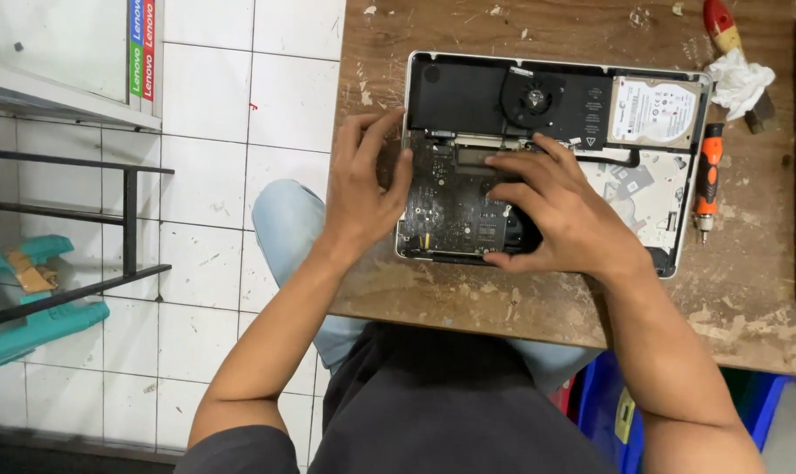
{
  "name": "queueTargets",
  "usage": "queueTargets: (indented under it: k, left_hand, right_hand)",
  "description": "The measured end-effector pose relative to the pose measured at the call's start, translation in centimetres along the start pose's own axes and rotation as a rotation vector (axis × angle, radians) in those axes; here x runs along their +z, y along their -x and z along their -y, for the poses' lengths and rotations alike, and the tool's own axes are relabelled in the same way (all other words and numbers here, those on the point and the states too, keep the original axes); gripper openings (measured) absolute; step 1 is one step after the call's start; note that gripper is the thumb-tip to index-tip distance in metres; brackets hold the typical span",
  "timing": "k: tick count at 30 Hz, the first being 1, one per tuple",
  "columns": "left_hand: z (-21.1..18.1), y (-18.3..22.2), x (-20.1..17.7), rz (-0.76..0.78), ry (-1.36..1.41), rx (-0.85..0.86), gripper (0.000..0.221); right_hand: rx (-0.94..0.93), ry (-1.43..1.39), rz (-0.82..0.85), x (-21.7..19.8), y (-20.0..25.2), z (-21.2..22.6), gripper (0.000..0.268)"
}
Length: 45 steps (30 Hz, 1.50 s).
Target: Cleaning internal components and disconnecting cables to remove the motherboard from a laptop.
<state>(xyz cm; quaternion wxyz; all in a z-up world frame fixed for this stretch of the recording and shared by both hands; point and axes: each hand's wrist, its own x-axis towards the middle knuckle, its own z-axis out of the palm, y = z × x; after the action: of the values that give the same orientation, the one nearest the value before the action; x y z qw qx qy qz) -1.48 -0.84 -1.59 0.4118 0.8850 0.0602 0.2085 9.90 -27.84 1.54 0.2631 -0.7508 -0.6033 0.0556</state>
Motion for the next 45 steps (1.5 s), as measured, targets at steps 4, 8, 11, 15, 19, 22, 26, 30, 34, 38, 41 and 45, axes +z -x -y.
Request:
queueTargets:
  k: [4,8,11,15,19,22,26,30,34,38,41,45]
  left_hand:
    - [0.2,-0.3,0.2,0.012,0.016,0.004,0.037]
    - [0.6,-0.4,0.5,0.014,-0.017,0.025,0.038]
    - [1.0,-0.3,0.7,0.012,-0.037,0.053,0.035]
    - [1.3,-0.4,0.7,0.016,-0.008,0.075,0.034]
    - [1.5,-0.4,0.9,0.009,0.017,0.063,0.034]
    - [0.8,-1.0,0.5,0.000,0.005,0.064,0.027]
    - [0.9,-1.4,0.5,-0.011,0.011,0.063,0.024]
    - [1.2,-1.4,0.6,0.002,0.036,0.080,0.030]
    - [1.1,-1.5,0.5,0.011,0.051,0.077,0.033]
    - [1.2,-1.3,0.6,0.013,0.032,0.068,0.033]
    - [1.3,-1.1,0.6,0.013,0.055,0.066,0.035]
    - [0.9,-1.5,0.5,0.051,0.044,0.043,0.031]
  right_hand:
    - [-0.030,0.024,-0.043,0.0,-0.4,-0.1,0.076]
    - [-0.020,-0.028,-0.055,0.3,-0.4,-0.3,0.072]
    - [-0.018,-0.056,-0.047,0.3,-0.3,-0.5,0.076]
    - [-0.007,-0.044,-0.018,0.4,-0.2,-0.9,0.068]
    - [-0.016,0.024,0.013,0.2,-0.4,-0.8,0.064]
    - [-0.009,0.030,0.025,-0.1,-0.7,-0.6,0.059]
    - [-0.017,0.027,0.016,-0.1,-0.7,-0.8,0.053]
    - [-0.015,0.034,0.010,0.0,-0.6,-0.7,0.050]
    - [-0.027,0.041,-0.006,0.2,-0.3,-0.8,0.050]
    - [-0.038,0.050,-0.018,0.0,-0.5,-0.7,0.049]
    - [-0.023,0.044,-0.001,-0.1,-0.4,-0.6,0.048]
    - [-0.032,0.067,-0.005,-0.2,-0.5,-0.8,0.048]
